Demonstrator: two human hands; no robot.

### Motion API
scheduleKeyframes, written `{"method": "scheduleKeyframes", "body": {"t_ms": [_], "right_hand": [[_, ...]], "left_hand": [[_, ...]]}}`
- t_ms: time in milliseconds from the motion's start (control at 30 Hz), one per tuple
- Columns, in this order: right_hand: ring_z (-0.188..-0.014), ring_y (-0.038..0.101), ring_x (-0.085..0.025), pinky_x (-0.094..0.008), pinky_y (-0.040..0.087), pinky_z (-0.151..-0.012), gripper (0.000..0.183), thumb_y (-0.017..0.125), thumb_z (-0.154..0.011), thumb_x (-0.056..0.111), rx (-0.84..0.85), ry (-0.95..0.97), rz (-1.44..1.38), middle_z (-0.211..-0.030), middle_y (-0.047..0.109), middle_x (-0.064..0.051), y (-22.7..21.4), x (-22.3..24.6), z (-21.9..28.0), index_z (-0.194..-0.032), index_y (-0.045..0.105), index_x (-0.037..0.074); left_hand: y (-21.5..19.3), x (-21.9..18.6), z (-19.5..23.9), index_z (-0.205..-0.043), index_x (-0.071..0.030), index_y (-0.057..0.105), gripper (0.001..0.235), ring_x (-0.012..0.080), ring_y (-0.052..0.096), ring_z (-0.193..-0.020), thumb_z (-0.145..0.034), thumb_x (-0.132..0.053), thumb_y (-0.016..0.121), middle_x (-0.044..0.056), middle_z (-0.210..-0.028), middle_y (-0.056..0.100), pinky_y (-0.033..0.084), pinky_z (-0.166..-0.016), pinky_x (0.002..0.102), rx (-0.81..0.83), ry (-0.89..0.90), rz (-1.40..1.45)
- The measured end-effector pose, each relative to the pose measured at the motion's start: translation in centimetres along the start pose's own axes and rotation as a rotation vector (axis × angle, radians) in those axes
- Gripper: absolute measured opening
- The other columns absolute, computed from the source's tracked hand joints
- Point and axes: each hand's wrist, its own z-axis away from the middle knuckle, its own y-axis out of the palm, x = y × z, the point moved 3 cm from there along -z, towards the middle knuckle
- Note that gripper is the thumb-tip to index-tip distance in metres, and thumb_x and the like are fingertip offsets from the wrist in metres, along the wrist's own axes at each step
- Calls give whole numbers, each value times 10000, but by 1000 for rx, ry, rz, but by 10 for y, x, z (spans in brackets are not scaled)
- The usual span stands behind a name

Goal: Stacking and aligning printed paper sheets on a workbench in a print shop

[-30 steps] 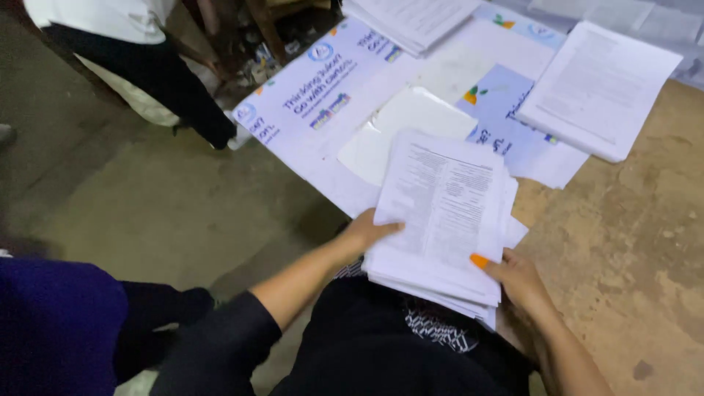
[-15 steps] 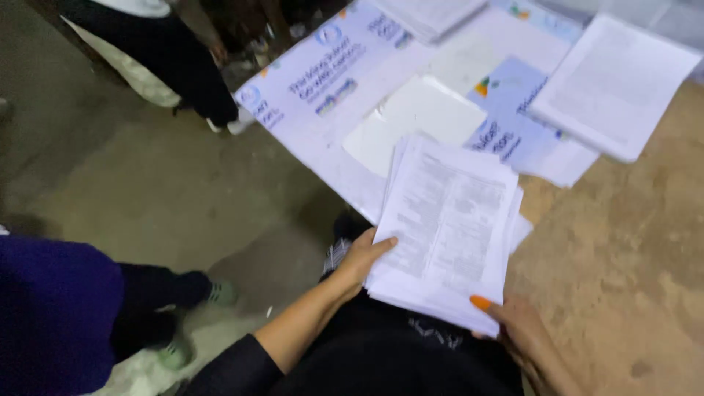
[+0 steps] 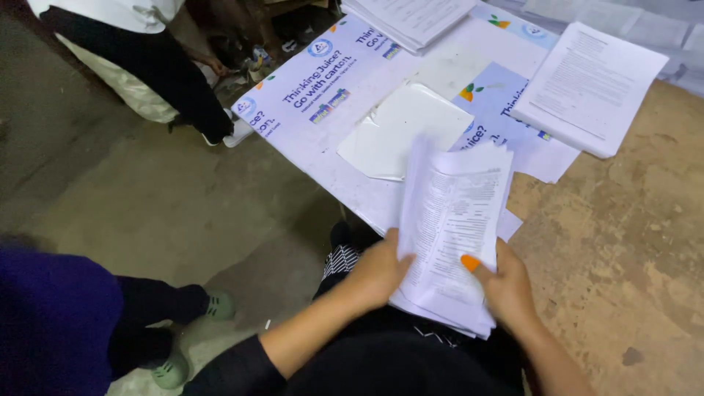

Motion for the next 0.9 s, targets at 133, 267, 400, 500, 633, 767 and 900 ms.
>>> {"method": "scheduleKeyframes", "body": {"t_ms": [133, 267, 400, 500, 633, 767, 900], "right_hand": [[-847, 650, -196, -338, 555, -708, 352, 725, -798, 120, -209, 147, -140, -1044, 716, -101, -17, 37, 33, -1145, 683, 80], [-1035, 622, -238, -373, 553, -858, 303, 701, -882, 101, -353, -387, -137, -1174, 645, -139, -56, 54, 10, -1154, 601, 16], [-1154, 586, -217, -347, 488, -1036, 335, 670, -868, 66, -304, -500, -218, -1182, 618, -94, -62, 56, -9, -1186, 567, 44], [-1162, 544, -226, -360, 484, -985, 558, 705, -749, 84, -246, -382, -204, -1210, 550, -95, -53, 56, 1, -1259, 484, 30], [-997, 546, -112, -240, 472, -814, 448, 623, -883, 44, -260, -388, -268, -1170, 560, -38, -31, 50, 20, -1310, 491, 22], [-1068, 545, -157, -277, 426, -966, 376, 622, -897, 36, -427, -493, -160, -1160, 611, -101, -32, 66, 27, -1264, 562, -20], [-1091, 561, -352, -448, 458, -1009, 169, 637, -1004, -82, -628, -831, 9, -1116, 584, -247, -49, 110, 50, -1144, 570, -148]], "left_hand": [[-19, 15, -17, -1347, -78, 431, 468, 216, 506, -1219, -910, -240, 473, 103, -1316, 551, 402, -1015, 356, -12, 230, 441], [-37, -37, -19, -1429, -68, 365, 526, 222, 419, -1331, -943, -216, 502, 104, -1421, 476, 310, -1122, 370, -171, 539, 569], [-44, -53, -42, -1393, -55, 382, 670, 181, 478, -1237, -808, -211, 667, 88, -1314, 524, 376, -1069, 323, -189, 690, 691], [-48, -54, -37, -1420, -72, 348, 904, 185, 473, -1243, -665, -315, 780, 82, -1330, 505, 396, -1052, 326, -187, 619, 720], [-26, -54, -39, -1453, -53, 319, 733, 212, 420, -1330, -845, -284, 657, 119, -1442, 450, 321, -1130, 355, -286, 662, 719], [-13, -96, -14, -1462, -72, 325, 488, 271, 414, -1381, -1001, -186, 438, 138, -1483, 427, 325, -1149, 361, -377, 744, 525], [-30, -137, 9, -1492, -75, 296, 469, 259, 388, -1457, -1037, -65, 410, 127, -1536, 387, 303, -1260, 373, -539, 938, 504]]}}
